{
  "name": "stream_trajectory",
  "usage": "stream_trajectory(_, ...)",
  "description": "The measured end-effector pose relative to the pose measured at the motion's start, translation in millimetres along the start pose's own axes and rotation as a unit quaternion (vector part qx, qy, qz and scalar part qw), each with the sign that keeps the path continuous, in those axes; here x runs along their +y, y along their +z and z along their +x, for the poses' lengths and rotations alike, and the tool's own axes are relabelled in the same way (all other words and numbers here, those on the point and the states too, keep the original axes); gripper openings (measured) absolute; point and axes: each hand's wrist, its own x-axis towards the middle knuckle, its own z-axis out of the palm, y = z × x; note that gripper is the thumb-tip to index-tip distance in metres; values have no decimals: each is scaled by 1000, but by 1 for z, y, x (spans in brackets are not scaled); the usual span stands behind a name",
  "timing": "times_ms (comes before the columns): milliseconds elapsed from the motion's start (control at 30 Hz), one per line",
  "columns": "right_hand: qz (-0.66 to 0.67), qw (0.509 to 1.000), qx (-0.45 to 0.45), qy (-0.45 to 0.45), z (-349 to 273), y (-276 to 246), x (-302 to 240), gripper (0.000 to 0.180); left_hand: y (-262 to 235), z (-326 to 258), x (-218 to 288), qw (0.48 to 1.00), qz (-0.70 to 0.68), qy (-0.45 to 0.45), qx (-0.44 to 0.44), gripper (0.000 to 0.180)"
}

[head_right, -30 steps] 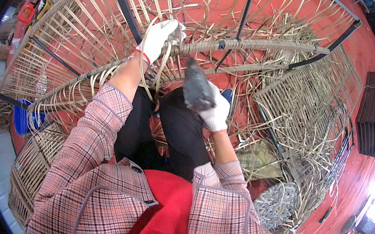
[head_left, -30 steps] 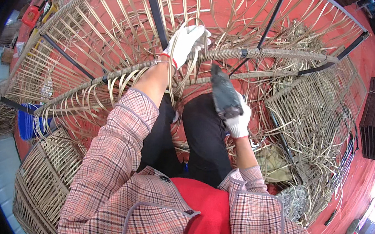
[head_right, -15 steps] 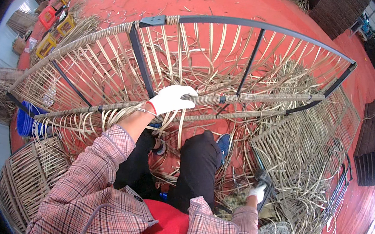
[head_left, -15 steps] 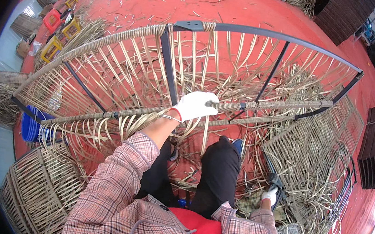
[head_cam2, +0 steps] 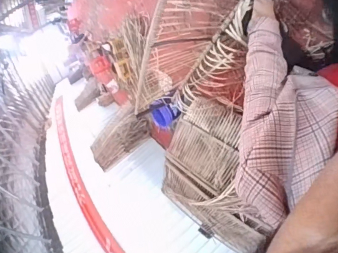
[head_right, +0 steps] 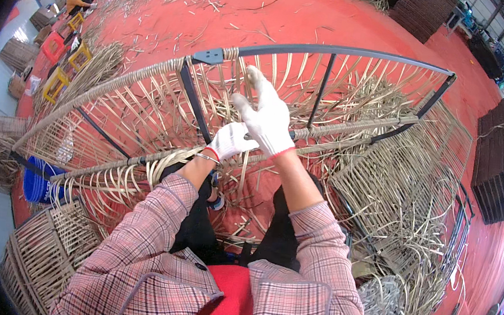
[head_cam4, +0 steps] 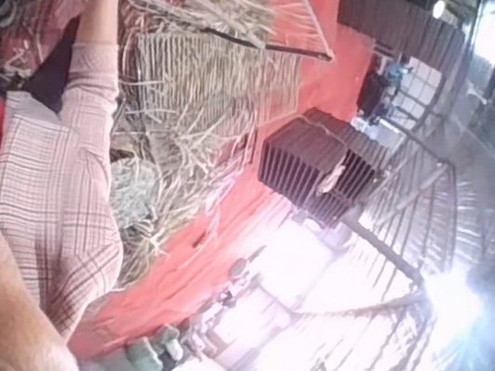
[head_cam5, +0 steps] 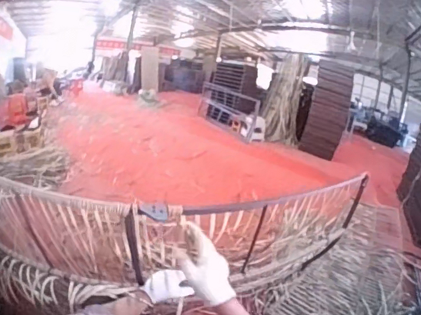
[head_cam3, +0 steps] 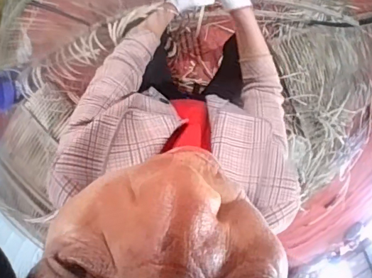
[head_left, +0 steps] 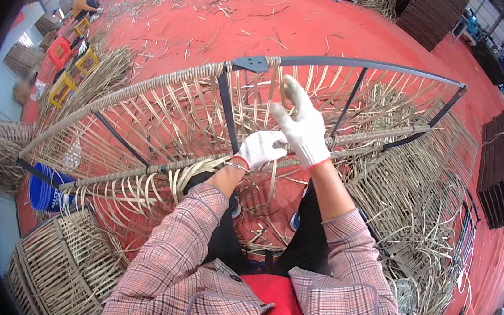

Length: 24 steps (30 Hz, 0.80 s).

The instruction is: The person weaves dried palm leaves around a metal chair frame, securing them with a staple gun. They repeatedly wrap the leaves around the frame and fasten them in place.

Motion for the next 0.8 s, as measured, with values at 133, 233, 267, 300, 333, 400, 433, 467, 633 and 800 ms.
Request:
stream_trajectory(133,-23,993,-18,112,-16,-17,-49,17,1,-3,-2,997,-29,59,27,34)
stream_trajectory(233,-161,958,33,-235,12,-47,-62,9,5,-4,-3,998,-58,-18,-23,36)
stream_trajectory(267,-191,936,35,-293,34,-51,-65,7,6,-6,-3,999,-42,-12,-15,36)
stream_trajectory(300,-203,928,33,-310,55,-48,-66,8,5,-5,-4,1000,-26,-6,-10,37)
stream_trajectory(333,-213,921,31,-326,73,-44,-65,9,6,-8,-3,1000,-10,-2,-6,37)
stream_trajectory(400,-251,950,-11,-188,102,-31,-61,12,3,-10,0,1000,-6,19,7,37)
stream_trajectory(433,-266,957,-30,-113,110,-26,-60,14,1,-14,6,1000,1,26,11,37)
stream_trajectory(467,-286,952,-52,-98,116,-23,-58,15,-3,-17,12,999,12,27,23,37)
stream_trajectory(633,-367,912,-179,-25,143,-24,-53,27,-56,-42,83,925,187,158,291,28)
stream_trajectory(800,-357,889,-286,-3,173,-18,-28,48,-160,-15,142,862,247,201,394,52)
